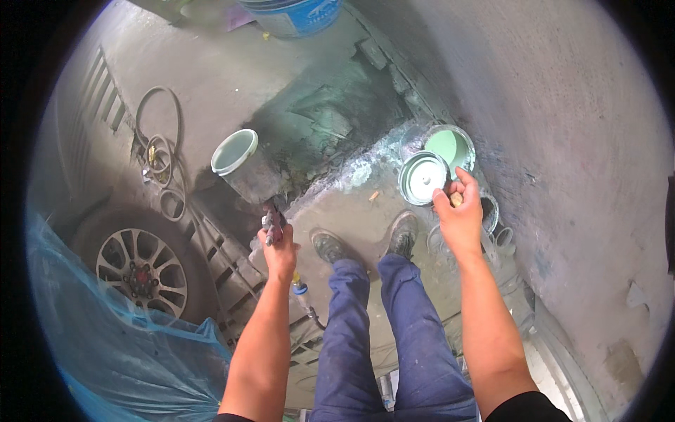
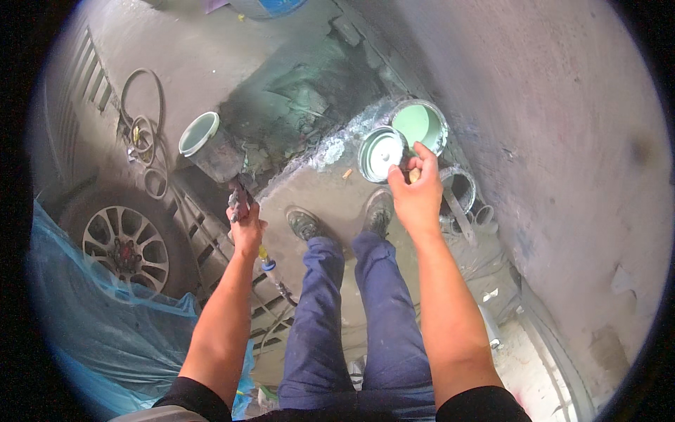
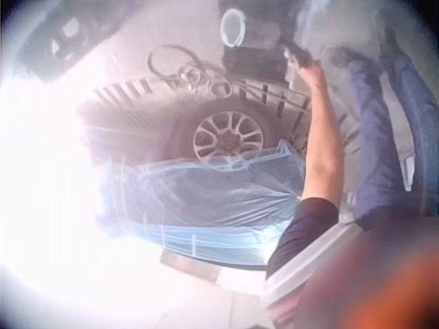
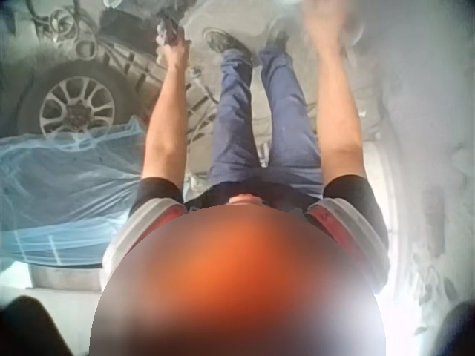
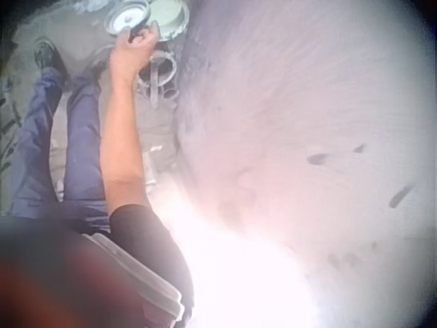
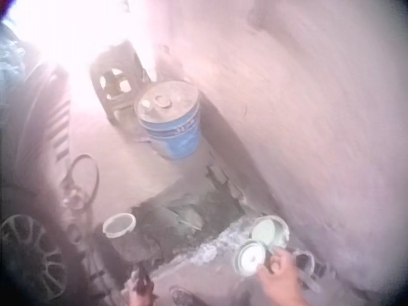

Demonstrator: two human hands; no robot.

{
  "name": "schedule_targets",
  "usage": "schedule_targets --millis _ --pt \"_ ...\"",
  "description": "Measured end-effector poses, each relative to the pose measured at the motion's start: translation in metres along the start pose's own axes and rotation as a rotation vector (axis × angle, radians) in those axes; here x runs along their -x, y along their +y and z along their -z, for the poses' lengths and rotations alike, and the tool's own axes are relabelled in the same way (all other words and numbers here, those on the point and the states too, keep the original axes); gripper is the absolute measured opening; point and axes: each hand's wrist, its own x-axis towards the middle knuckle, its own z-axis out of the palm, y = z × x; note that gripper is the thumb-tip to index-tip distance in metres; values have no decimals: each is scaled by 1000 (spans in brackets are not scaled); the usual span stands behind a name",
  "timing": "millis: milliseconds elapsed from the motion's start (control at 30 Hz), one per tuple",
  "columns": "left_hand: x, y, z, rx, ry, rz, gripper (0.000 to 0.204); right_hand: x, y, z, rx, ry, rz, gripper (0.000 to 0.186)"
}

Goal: The person pours light green paint from a large blue bucket into a spray gun cup, stirs it with a brush, and transfers paint between several cans. They then retrieve a dark-colored paint can from a shelf, pour it into a clear plastic cup, and place the cup on the floor among other paint containers.

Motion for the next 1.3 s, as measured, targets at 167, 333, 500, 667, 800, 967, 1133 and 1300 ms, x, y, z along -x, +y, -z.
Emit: schedule_targets --millis 167,333,500,667,800,967,1133,1300 --pt "14 -18 29 60 35 -142 16 3 -73 -68 -27 -196 159 61" --pt "36 -24 53 67 64 -299 13 -46 -51 -100 946 -185 448 58" --pt "54 -43 77 -331 225 -779 14 -19 -41 -101 591 -289 350 56" --pt "64 -14 80 -209 301 -760 18 50 -62 -132 -188 -543 -35 55" --pt "69 9 99 91 43 -437 25 98 -77 -162 -445 -690 -131 55" --pt "74 70 124 315 19 -187 20 112 -93 -187 -433 -812 -166 55" --pt "54 78 118 336 108 -251 15 85 -83 -209 -355 -930 -81 56" --pt "28 88 103 354 248 -153 21 -2 -96 -212 -410 -975 -130 51"
